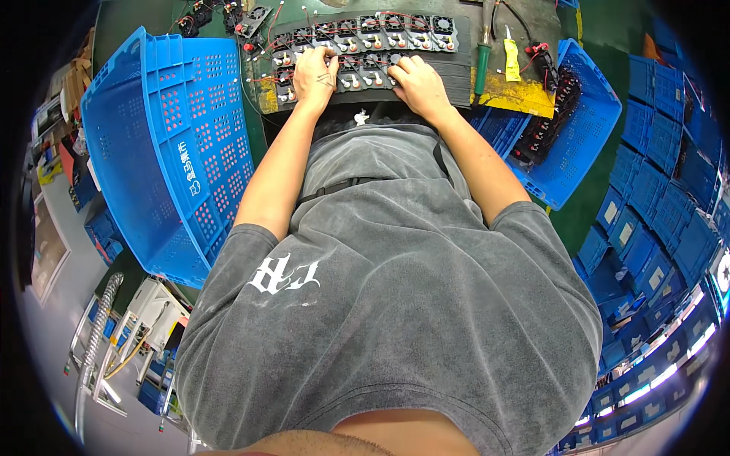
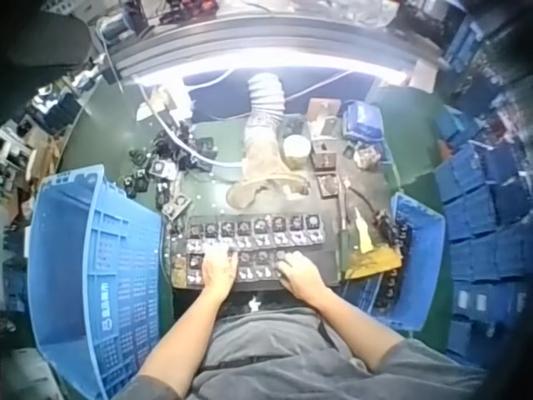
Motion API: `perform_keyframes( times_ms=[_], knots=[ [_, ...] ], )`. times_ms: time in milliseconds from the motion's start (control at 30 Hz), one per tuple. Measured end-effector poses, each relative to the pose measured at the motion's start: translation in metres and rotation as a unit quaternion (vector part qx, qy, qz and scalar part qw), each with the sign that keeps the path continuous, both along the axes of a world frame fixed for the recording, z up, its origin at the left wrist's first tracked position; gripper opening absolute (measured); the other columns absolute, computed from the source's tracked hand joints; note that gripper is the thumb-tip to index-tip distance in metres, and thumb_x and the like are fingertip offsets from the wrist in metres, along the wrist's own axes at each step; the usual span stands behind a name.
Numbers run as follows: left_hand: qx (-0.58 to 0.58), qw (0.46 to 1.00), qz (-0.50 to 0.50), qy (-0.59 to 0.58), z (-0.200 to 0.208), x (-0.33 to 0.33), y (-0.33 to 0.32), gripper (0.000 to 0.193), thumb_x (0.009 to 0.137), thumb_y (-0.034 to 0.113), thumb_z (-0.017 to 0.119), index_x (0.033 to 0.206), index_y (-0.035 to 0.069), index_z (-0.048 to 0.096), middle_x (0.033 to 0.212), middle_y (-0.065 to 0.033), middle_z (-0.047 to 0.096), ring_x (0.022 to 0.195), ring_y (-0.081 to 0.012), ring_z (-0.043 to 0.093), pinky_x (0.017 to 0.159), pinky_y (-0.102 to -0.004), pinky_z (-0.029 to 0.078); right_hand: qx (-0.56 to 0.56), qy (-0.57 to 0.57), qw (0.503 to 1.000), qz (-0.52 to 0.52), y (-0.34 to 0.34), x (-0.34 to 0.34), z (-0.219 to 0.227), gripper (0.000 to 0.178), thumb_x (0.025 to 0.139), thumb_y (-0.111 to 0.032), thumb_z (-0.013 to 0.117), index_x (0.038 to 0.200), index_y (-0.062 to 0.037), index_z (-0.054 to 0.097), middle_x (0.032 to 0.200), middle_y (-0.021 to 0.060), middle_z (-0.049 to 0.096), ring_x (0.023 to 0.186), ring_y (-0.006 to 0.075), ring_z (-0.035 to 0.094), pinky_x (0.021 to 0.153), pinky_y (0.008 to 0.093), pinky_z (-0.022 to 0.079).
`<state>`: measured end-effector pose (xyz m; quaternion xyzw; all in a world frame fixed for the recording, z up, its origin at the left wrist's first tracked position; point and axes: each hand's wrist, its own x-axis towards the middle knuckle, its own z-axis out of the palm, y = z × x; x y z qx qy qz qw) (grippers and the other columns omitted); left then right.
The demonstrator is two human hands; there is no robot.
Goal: The recorder is assembling electronic components by placing them into a designated assembly frame.
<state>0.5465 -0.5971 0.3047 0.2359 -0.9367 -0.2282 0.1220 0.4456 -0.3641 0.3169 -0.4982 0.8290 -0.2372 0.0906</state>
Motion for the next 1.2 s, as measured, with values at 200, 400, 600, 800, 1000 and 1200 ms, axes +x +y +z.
perform_keyframes(
  times_ms=[200, 400, 600, 800, 1000, 1200],
  knots=[
    [-0.011, 1.000, 0.013, -0.004, -0.004, -0.002, 0.006, 0.013, 0.085, 0.022, 0.077, 0.092, 0.012, 0.072, 0.090, -0.0104, 0.065, 0.095, -0.0324, 0.064, 0.084, -0.0443, 0.052, -0.007, 0.002, 1.000, -0.001, -0.001, 0.000, 0.000, 0.040, 0.075, -0.012, 0.081, 0.112, -0.0087, 0.067, 0.107, 0.0073, 0.062, 0.102, 0.0301, 0.059, 0.087, 0.0408, 0.053],
    [0.005, 1.000, 0.026, -0.013, -0.003, -0.002, 0.008, 0.013, 0.084, 0.021, 0.077, 0.091, 0.012, 0.073, 0.090, -0.0112, 0.065, 0.095, -0.0332, 0.063, 0.085, -0.0445, 0.051, -0.009, 0.000, 1.000, 0.003, 0.000, 0.000, 0.000, 0.042, 0.074, -0.011, 0.082, 0.113, -0.0089, 0.067, 0.108, 0.0073, 0.061, 0.103, 0.0295, 0.059, 0.088, 0.0406, 0.053],
    [-0.013, 0.999, 0.004, -0.038, 0.003, 0.002, 0.007, 0.011, 0.084, 0.020, 0.077, 0.091, 0.012, 0.075, 0.093, -0.0112, 0.065, 0.097, -0.0329, 0.064, 0.087, -0.0442, 0.051, -0.006, -0.004, 1.000, 0.004, 0.001, -0.001, -0.001, 0.044, 0.072, -0.011, 0.082, 0.114, -0.0095, 0.067, 0.109, 0.0073, 0.061, 0.105, 0.0291, 0.059, 0.089, 0.0406, 0.053],
    [0.000, 0.999, -0.003, -0.032, 0.011, 0.008, 0.009, 0.011, 0.085, 0.019, 0.076, 0.094, 0.013, 0.077, 0.097, -0.0106, 0.065, 0.100, -0.0323, 0.063, 0.088, -0.0438, 0.051, -0.001, -0.006, 1.000, 0.001, 0.000, 0.000, -0.003, 0.045, 0.073, -0.011, 0.083, 0.114, -0.0095, 0.067, 0.109, 0.0076, 0.061, 0.104, 0.0295, 0.059, 0.089, 0.0408, 0.053],
    [0.016, 1.000, -0.015, -0.018, 0.026, 0.016, 0.009, 0.016, 0.087, 0.019, 0.075, 0.101, 0.011, 0.076, 0.101, -0.0112, 0.065, 0.102, -0.0314, 0.063, 0.090, -0.0428, 0.051, -0.007, -0.017, 1.000, -0.003, 0.000, 0.002, -0.002, 0.044, 0.074, -0.011, 0.083, 0.114, -0.0093, 0.067, 0.109, 0.0083, 0.061, 0.103, 0.0304, 0.059, 0.089, 0.0412, 0.052],
    [0.011, 1.000, 0.008, 0.015, 0.082, 0.053, 0.004, 0.020, 0.088, 0.017, 0.073, 0.107, 0.010, 0.076, 0.107, -0.0128, 0.067, 0.103, -0.0318, 0.063, 0.092, -0.0417, 0.051, -0.025, -0.043, 0.999, -0.011, 0.000, 0.006, -0.001, 0.046, 0.074, -0.009, 0.083, 0.117, -0.0084, 0.066, 0.113, 0.0108, 0.061, 0.107, 0.0328, 0.059, 0.092, 0.0421, 0.052]
  ],
)
